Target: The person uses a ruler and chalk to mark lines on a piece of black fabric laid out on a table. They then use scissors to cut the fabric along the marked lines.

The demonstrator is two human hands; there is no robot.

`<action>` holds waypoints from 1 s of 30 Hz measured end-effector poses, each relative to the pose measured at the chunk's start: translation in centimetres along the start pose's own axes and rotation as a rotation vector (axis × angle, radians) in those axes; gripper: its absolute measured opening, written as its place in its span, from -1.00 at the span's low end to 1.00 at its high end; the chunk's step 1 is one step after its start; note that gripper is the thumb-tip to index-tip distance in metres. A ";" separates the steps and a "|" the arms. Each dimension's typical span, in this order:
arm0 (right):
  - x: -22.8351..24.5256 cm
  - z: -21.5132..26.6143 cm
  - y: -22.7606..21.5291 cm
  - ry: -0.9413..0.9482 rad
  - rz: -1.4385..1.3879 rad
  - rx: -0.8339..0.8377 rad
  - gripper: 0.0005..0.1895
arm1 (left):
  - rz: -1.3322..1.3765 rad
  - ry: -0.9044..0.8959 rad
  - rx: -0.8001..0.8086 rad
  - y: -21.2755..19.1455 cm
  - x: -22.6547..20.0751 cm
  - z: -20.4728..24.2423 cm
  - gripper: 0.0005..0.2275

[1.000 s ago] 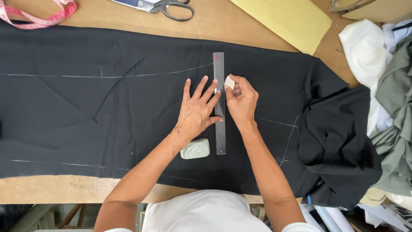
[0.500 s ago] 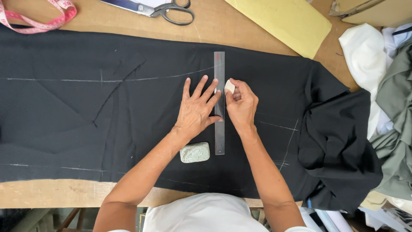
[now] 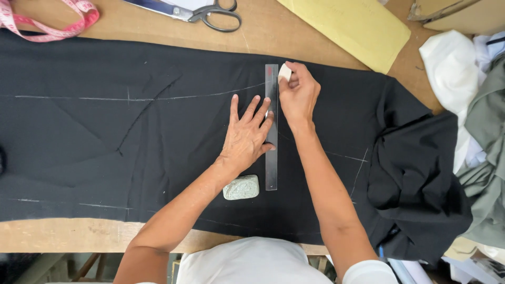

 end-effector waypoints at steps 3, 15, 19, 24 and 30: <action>-0.4 0.4 -0.1 0.049 -0.015 0.011 -0.60 | 0.002 -0.010 0.025 0.0 -0.1 0.1 -0.26; 0.3 -0.5 -2.8 0.218 -0.366 0.047 -0.61 | -0.029 -0.050 -0.087 -0.4 -2.1 2.0 -0.23; 1.8 9.9 -9.4 0.576 -0.768 0.172 -0.89 | 0.013 -0.060 -0.215 1.4 -5.9 5.2 -0.49; 0.3 23.3 -15.2 0.693 -0.475 0.211 -0.79 | 0.114 -0.053 -0.351 2.4 -9.3 11.5 -0.66; 3.6 29.4 -16.7 0.553 0.510 0.518 -0.37 | 0.115 -0.079 -0.517 3.4 -12.2 19.2 -0.73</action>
Point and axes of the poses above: each hand's wrist, its own z-axis away from the middle knuckle, its own y-axis out of the palm, x = y × z, the point moved 4 cm from there along -z, towards the middle knuckle, and after that the axes turned 9 degrees about -z, right-handed, at the moved point
